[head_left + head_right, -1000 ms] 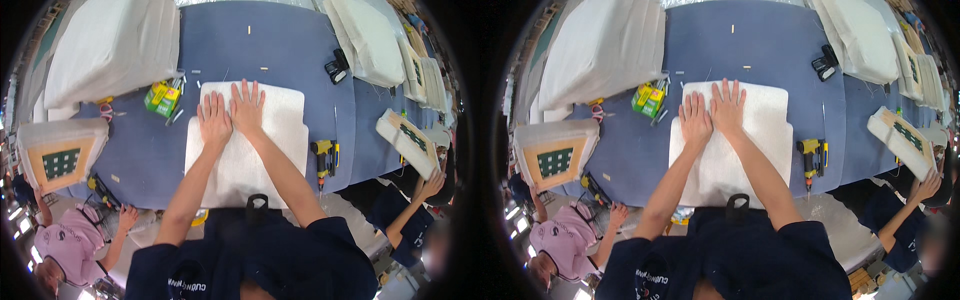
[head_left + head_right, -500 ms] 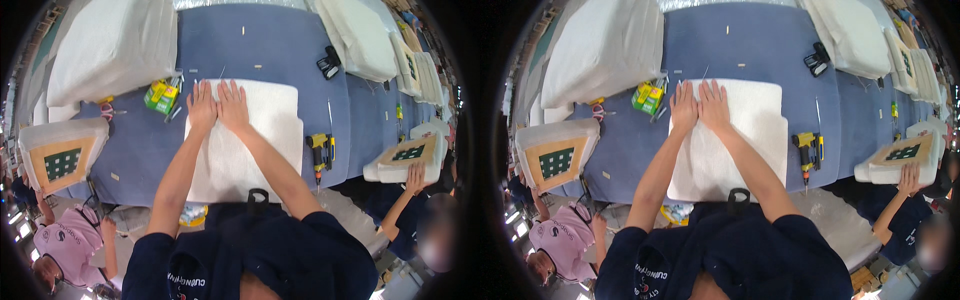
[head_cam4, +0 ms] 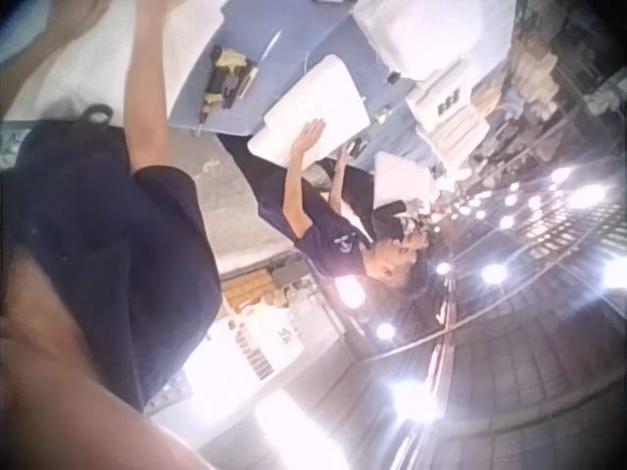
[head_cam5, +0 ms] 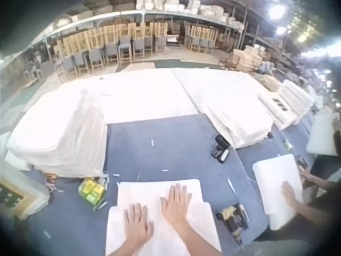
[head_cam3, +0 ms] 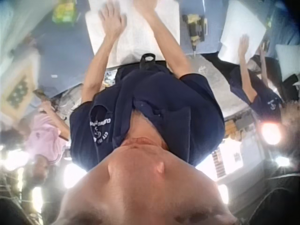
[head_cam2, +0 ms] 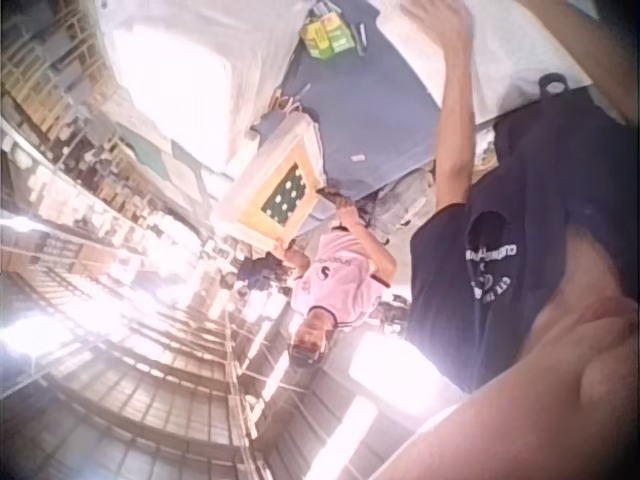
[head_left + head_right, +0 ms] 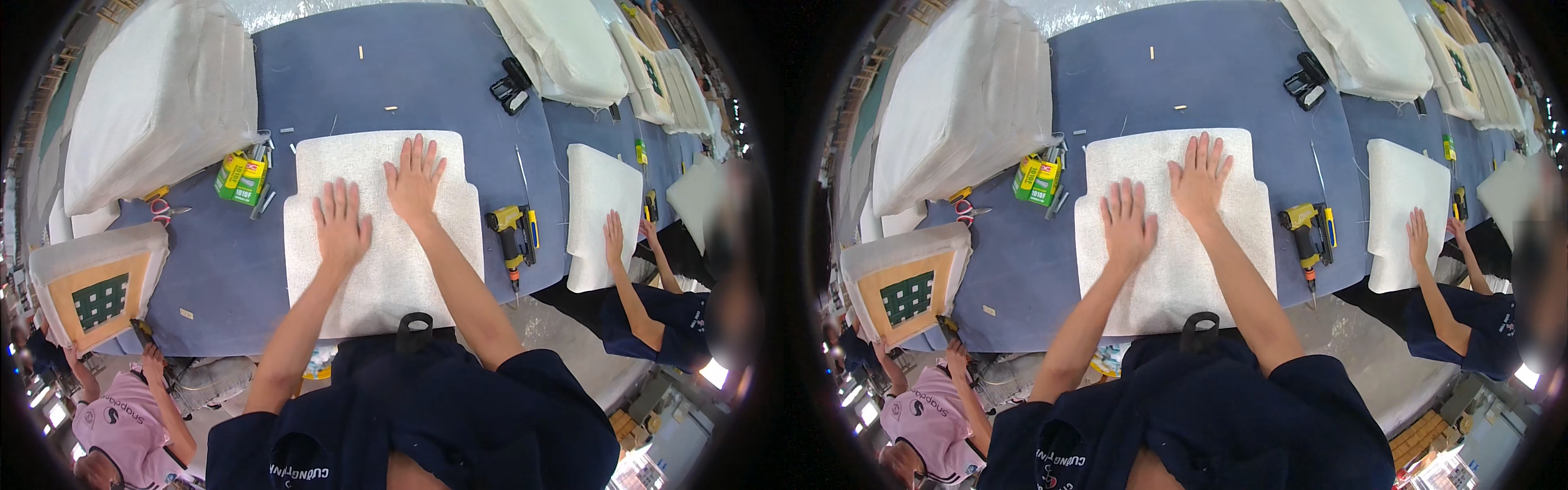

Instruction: The person wraps white fabric around rectangular foam cushions and secures the fabric to the wooden base using a yellow staple gun. The person repeatedly folds the fabric edges, aligns the cushion, and staples the sides to create a finished upholstered seat.

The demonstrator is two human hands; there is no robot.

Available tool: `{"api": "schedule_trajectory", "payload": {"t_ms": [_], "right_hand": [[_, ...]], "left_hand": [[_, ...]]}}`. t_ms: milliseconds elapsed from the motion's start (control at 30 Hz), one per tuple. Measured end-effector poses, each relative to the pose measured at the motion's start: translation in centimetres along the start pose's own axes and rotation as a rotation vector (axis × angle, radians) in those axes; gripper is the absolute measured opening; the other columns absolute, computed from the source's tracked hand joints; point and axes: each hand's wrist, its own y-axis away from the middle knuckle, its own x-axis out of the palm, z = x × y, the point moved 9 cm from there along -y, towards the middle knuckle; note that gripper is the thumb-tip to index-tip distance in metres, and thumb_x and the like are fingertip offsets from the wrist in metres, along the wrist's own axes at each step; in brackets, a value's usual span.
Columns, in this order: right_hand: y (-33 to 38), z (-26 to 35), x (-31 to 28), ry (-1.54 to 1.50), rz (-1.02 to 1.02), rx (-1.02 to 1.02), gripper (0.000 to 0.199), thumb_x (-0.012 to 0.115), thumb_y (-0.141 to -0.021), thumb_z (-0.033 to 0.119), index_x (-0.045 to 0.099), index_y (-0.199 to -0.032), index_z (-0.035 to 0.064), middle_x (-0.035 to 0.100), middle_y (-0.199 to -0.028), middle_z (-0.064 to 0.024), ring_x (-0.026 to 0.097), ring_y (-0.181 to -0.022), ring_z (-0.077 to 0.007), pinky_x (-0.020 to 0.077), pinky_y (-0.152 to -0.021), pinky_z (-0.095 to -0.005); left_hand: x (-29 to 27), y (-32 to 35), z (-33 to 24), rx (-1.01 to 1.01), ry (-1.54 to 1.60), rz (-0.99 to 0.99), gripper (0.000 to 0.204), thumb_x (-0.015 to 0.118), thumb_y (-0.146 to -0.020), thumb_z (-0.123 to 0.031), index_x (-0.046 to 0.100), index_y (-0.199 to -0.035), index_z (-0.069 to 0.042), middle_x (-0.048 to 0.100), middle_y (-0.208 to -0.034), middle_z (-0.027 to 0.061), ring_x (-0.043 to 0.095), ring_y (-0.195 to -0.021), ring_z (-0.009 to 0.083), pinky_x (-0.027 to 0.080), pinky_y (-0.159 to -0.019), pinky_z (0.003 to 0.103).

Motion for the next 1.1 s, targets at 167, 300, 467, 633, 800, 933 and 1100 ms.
{"api": "schedule_trajectory", "payload": {"t_ms": [167,300,467,633,800,933,1100], "right_hand": [[-1.0,-1.1,-0.6,0.042,-0.024,-0.031,0.078,0.044,-0.113,0.051,0.029,-0.172,0.002,0.023,-0.181,-0.0183,0.006,-0.169,-0.0436,0.0014,-0.133,-0.0665],[0.7,-4.4,-1.1,0.0,-0.068,0.024,0.081,0.045,-0.111,0.055,0.032,-0.171,0.002,0.024,-0.181,-0.017,0.007,-0.169,-0.0427,0.0032,-0.133,-0.0653],[0.5,-6.8,-1.4,0.095,-0.009,0.019,0.084,0.046,-0.11,0.058,0.031,-0.172,0.0037,0.022,-0.182,-0.0162,0.011,-0.169,-0.0418,0.0054,-0.134,-0.0622],[4.9,-14.2,-3.9,-0.172,-0.073,0.265,0.074,0.045,-0.111,0.058,0.046,-0.163,0.0047,0.043,-0.169,-0.0229,0.039,-0.156,-0.0444,0.03,-0.128,-0.058],[10.6,-19.6,-2.2,-0.171,0.163,0.556,0.087,0.039,-0.108,0.072,0.064,-0.144,-0.0026,0.063,-0.146,-0.032,0.056,-0.14,-0.0493,0.0431,-0.118,-0.0567],[5.9,-16.8,-4.6,-0.304,0.326,0.472,0.102,0.033,-0.103,0.083,0.062,-0.149,-0.0026,0.06,-0.15,-0.0325,0.055,-0.142,-0.048,0.0429,-0.119,-0.0548],[2.0,-6.3,-7.4,-0.648,-0.055,0.06,0.052,0.056,-0.112,0.047,0.078,-0.129,0.0032,0.076,-0.134,-0.0196,0.07,-0.128,-0.0343,0.0521,-0.112,-0.0447]], "left_hand": [[-0.2,0.5,-2.3,0.043,-0.006,0.021,0.075,0.059,-0.102,-0.038,0.04,-0.17,-0.013,0.03,-0.179,0.0186,0.021,-0.167,0.0401,0.009,-0.134,0.063],[0.1,2.2,-1.6,0.072,0.017,0.029,0.076,0.06,-0.102,-0.039,0.04,-0.17,-0.014,0.029,-0.179,0.0184,0.021,-0.167,0.0395,0.008,-0.134,0.063],[-0.5,2.3,-2.3,0.096,-0.007,0.054,0.073,0.061,-0.101,-0.034,0.043,-0.169,-0.013,0.028,-0.179,0.0209,0.021,-0.167,0.0401,0.009,-0.134,0.063],[-3.0,6.2,5.5,-0.086,0.078,-0.022,0.074,0.064,-0.099,-0.027,0.043,-0.168,-0.01,0.03,-0.176,0.0266,0.021,-0.167,0.0421,0.011,-0.135,0.059],[2.4,19.3,16.8,-0.914,1.009,0.18,0.071,0.056,-0.11,-0.044,0.043,-0.164,0.0,0.044,-0.169,0.0203,0.04,-0.156,0.0359,0.03,-0.128,0.042],[-4.4,22.1,8.1,-0.88,1.061,0.052,0.068,0.056,-0.111,-0.041,0.045,-0.159,0.006,0.055,-0.156,0.0203,0.054,-0.142,0.03,0.042,-0.118,0.042],[-3.8,30.7,-0.5,-0.746,1.158,0.531,0.05,0.058,-0.112,-0.027,0.056,-0.152,0.003,0.067,-0.143,0.0163,0.063,-0.13,0.0248,0.05,-0.111,0.037]]}}
